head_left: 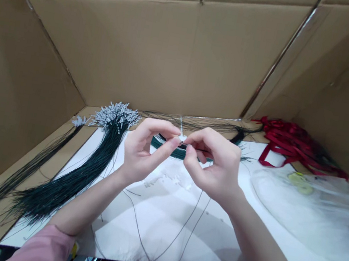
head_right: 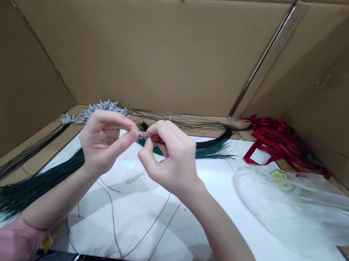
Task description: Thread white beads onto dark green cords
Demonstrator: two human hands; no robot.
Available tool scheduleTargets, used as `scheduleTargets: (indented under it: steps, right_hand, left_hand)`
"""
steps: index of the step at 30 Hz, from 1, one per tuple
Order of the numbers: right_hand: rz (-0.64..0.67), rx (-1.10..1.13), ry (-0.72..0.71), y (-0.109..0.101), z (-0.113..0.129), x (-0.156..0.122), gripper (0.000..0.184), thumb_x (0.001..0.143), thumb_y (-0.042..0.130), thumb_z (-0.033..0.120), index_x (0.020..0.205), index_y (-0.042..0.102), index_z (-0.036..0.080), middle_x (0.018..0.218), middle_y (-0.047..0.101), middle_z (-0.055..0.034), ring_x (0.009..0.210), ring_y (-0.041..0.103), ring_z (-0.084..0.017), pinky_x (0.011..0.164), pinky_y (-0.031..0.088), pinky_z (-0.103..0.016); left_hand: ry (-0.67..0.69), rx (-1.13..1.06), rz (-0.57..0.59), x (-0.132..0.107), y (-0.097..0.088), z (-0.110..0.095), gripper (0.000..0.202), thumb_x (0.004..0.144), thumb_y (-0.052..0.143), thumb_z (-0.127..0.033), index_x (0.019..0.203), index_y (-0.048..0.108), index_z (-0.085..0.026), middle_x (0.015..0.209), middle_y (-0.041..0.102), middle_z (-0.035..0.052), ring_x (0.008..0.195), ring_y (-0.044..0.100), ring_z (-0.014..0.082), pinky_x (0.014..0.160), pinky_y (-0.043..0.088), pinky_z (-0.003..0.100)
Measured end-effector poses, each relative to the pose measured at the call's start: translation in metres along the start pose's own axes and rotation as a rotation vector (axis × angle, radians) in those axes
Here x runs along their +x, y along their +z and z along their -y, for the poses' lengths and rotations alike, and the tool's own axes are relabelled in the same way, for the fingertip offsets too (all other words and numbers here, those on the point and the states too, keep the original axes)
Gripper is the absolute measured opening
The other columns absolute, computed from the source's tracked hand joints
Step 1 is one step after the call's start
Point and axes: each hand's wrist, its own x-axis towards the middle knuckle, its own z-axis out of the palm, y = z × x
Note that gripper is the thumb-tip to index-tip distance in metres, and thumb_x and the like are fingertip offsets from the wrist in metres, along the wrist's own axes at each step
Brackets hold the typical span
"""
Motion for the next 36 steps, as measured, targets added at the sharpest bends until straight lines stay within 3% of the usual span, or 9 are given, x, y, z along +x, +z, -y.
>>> scheduleTargets:
  steps: [16, 23, 29, 36]
  right_hand:
    - [0.018, 0.005, -0.005, -0.0087, -0.0019, 0.0022, 0.019, 0.079, 0.062, 0.011, 0.067, 0.049, 0.017, 0.061, 0.045, 0.0040, 0.052, 0.036, -0.007, 0.050, 0.033, -0.023]
    - [0.043, -0.013, -0.006, -0.0061, -0.0003, 0.0017, 0.006, 0.082, 0.064, 0.014, 0.080, 0.060, 0.018, 0.068, 0.056, 0.0017, 0.055, 0.041, -0.009, 0.052, 0.037, -0.024]
    - [0.055, -0.009, 0.001, -0.0047, -0.0014, 0.0014, 0.010, 0.086, 0.060, 0.011, 0.079, 0.059, 0.017, 0.067, 0.053, 0.0018, 0.056, 0.042, -0.009, 0.053, 0.037, -0.024]
    - [0.064, -0.039, -0.006, -0.0051, -0.0042, 0.0016, 0.010, 0.088, 0.061, 0.016, 0.078, 0.060, 0.018, 0.066, 0.051, 0.0020, 0.056, 0.043, -0.010, 0.053, 0.036, -0.024]
  left_hand:
    - [0.016, 0.030, -0.079, 0.0069, -0.0073, 0.0017, 0.022, 0.079, 0.071, -0.010, 0.097, 0.060, -0.018, 0.080, 0.062, 0.0005, 0.068, 0.065, 0.0116, 0.060, 0.055, 0.024]
    - [-0.027, 0.021, -0.037, 0.0056, -0.0065, 0.0019, 0.027, 0.078, 0.071, -0.008, 0.100, 0.061, -0.020, 0.087, 0.061, 0.0003, 0.070, 0.065, 0.0105, 0.064, 0.056, 0.023]
    - [-0.049, -0.012, 0.075, 0.0038, -0.0062, 0.0029, 0.030, 0.077, 0.071, -0.006, 0.102, 0.061, -0.019, 0.092, 0.062, 0.0012, 0.074, 0.064, 0.0096, 0.068, 0.056, 0.021]
    - [-0.070, -0.029, 0.099, 0.0030, -0.0077, 0.0041, 0.027, 0.078, 0.070, -0.005, 0.100, 0.061, -0.018, 0.088, 0.062, 0.0016, 0.075, 0.063, 0.0109, 0.068, 0.054, 0.022]
